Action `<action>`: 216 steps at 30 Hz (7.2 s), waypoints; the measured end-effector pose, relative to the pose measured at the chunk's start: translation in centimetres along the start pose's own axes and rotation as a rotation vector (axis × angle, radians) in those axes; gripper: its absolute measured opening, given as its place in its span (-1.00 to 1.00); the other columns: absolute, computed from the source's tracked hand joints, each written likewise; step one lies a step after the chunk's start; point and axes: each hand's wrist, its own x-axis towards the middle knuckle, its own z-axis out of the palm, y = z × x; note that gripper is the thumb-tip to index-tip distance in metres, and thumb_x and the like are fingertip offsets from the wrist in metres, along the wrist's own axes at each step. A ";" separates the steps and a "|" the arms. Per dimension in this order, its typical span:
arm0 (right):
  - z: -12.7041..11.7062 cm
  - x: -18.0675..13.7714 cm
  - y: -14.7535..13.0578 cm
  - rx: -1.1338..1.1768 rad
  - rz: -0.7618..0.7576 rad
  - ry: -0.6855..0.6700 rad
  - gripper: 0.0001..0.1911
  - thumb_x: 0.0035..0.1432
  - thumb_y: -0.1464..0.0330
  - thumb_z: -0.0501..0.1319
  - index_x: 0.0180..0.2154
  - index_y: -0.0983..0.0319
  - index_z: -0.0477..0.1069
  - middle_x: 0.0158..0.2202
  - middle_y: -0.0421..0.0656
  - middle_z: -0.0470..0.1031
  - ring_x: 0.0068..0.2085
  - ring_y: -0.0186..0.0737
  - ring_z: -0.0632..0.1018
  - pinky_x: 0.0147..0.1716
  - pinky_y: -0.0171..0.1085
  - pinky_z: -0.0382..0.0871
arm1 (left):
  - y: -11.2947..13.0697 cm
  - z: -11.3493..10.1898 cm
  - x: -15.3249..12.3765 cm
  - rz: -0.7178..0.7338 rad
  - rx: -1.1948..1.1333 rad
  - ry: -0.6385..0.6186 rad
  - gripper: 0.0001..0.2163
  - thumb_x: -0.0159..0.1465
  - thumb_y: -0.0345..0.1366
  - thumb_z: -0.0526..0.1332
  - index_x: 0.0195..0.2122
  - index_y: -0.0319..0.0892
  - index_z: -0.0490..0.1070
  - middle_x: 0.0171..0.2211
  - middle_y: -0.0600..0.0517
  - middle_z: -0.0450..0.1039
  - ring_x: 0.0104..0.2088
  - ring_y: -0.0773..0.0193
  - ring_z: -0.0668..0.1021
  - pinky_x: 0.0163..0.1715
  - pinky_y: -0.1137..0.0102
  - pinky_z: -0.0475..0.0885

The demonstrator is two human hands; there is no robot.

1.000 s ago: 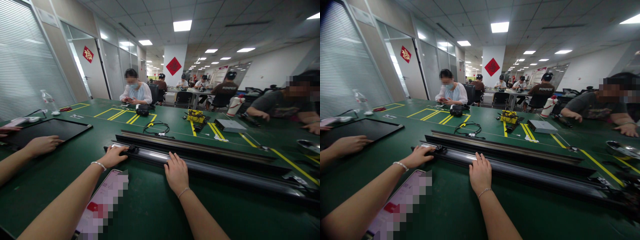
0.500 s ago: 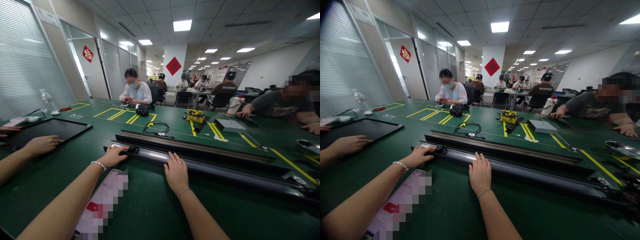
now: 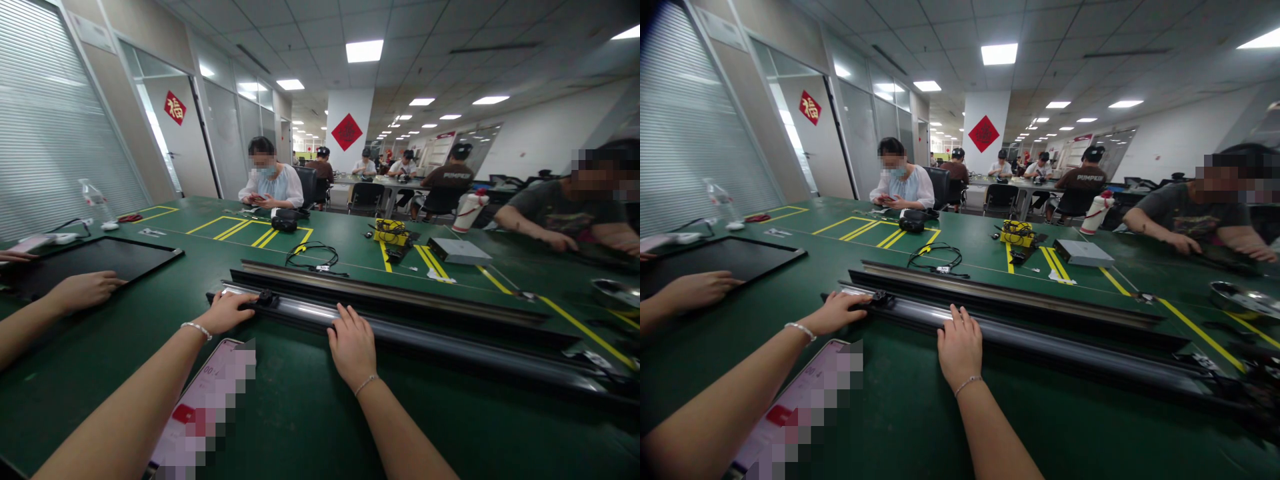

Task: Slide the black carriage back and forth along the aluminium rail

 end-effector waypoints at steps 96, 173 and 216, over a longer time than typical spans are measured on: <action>0.3 0.0 0.0 -0.004 0.001 0.011 -0.77 0.17 0.32 0.01 -0.28 0.19 0.42 0.14 -0.14 0.26 0.15 -0.11 0.22 0.06 -0.10 0.04 | 2.7 -1.7 0.4 0.020 -0.075 -0.218 -0.50 0.08 -0.16 0.02 0.09 0.05 0.23 0.11 0.09 0.30 0.15 0.03 0.25 0.16 -0.08 -0.24; 0.5 0.0 0.1 0.003 -0.001 0.015 -0.79 0.17 0.32 0.02 -0.28 0.18 0.41 0.14 -0.15 0.27 0.15 -0.11 0.22 0.06 -0.12 0.03 | 5.2 -3.1 0.7 0.114 -0.017 -0.356 -0.49 0.08 -0.17 0.01 0.12 0.06 0.20 0.13 0.19 0.24 0.14 0.11 0.27 0.17 0.18 0.02; 0.3 0.0 0.0 0.003 -0.001 -0.003 -0.77 0.18 0.32 0.00 -0.26 0.17 0.42 0.15 -0.16 0.25 0.16 -0.12 0.21 0.07 -0.12 0.04 | 5.7 -2.9 0.7 0.078 -0.025 -0.458 -0.41 0.08 -0.12 0.05 0.18 0.15 0.03 0.21 0.09 0.10 0.22 -0.07 0.08 0.07 -0.22 -0.35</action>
